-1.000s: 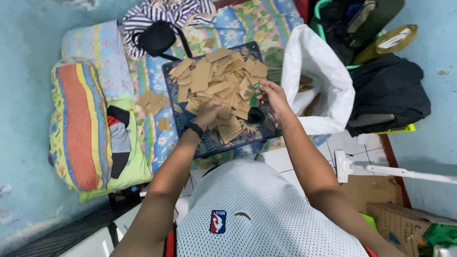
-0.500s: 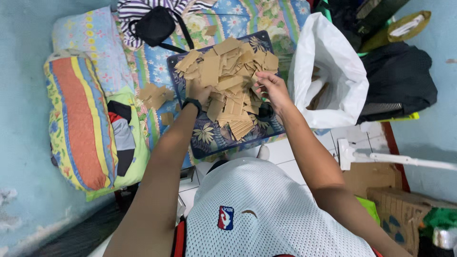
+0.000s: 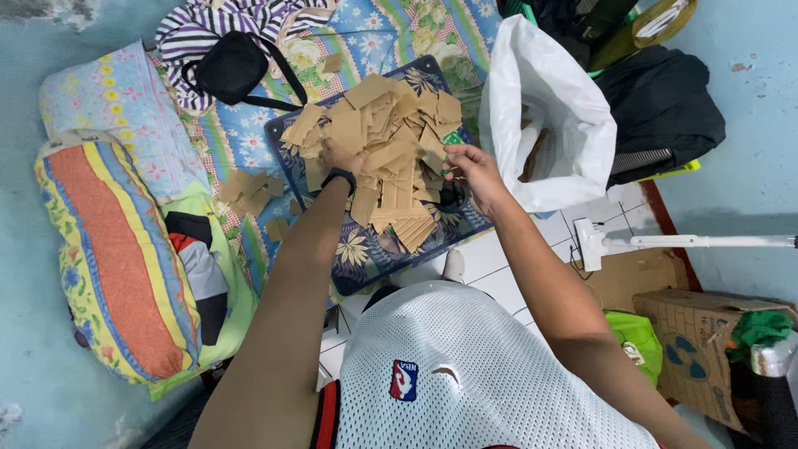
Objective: The person repeatedly picks up small cardboard pieces from a pile on a table, tears them into smaller pieces by hand, and places them into a white bag. The person continues this cycle throughout the clip.
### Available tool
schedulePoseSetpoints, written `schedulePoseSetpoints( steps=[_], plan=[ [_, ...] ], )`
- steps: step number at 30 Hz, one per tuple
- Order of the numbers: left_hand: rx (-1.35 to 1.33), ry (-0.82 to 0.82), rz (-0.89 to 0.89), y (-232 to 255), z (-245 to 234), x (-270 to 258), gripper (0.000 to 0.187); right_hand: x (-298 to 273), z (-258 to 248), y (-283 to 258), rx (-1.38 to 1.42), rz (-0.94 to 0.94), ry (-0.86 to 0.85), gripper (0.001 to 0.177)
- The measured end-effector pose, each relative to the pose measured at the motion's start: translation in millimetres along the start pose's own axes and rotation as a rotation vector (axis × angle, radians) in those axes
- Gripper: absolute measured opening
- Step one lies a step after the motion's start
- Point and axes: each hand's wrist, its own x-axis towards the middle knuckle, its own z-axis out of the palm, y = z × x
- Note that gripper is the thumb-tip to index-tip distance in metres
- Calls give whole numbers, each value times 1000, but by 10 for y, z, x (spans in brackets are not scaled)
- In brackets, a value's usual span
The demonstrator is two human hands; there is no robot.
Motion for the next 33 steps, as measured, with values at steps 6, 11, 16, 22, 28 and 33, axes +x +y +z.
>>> schedulePoseSetpoints(
  steps=[6, 11, 16, 22, 28, 33],
  plan=[
    [-158, 115, 125, -163, -19, -91, 80, 38, 10, 44, 23, 27, 1, 23],
    [-940, -327, 256, -247, -172, -372, 52, 70, 97, 24, -88, -62, 1, 37],
    [-1269, -1044, 177, -3, -480, -888, 47, 31, 168, -93, -216, -365, -92, 63],
    [-1097, -1042, 240, 550, -676, -1331, 59, -134, -2, -183, -61, -368, -113, 18],
    [-952, -632, 610, 823, -515, -1560, 31, -233, -258, -177, 79, -392, -71, 14],
    [-916, -489, 639, 994, -429, -1647, 24, -297, -470, -171, 95, -429, -140, 16]
  ],
)
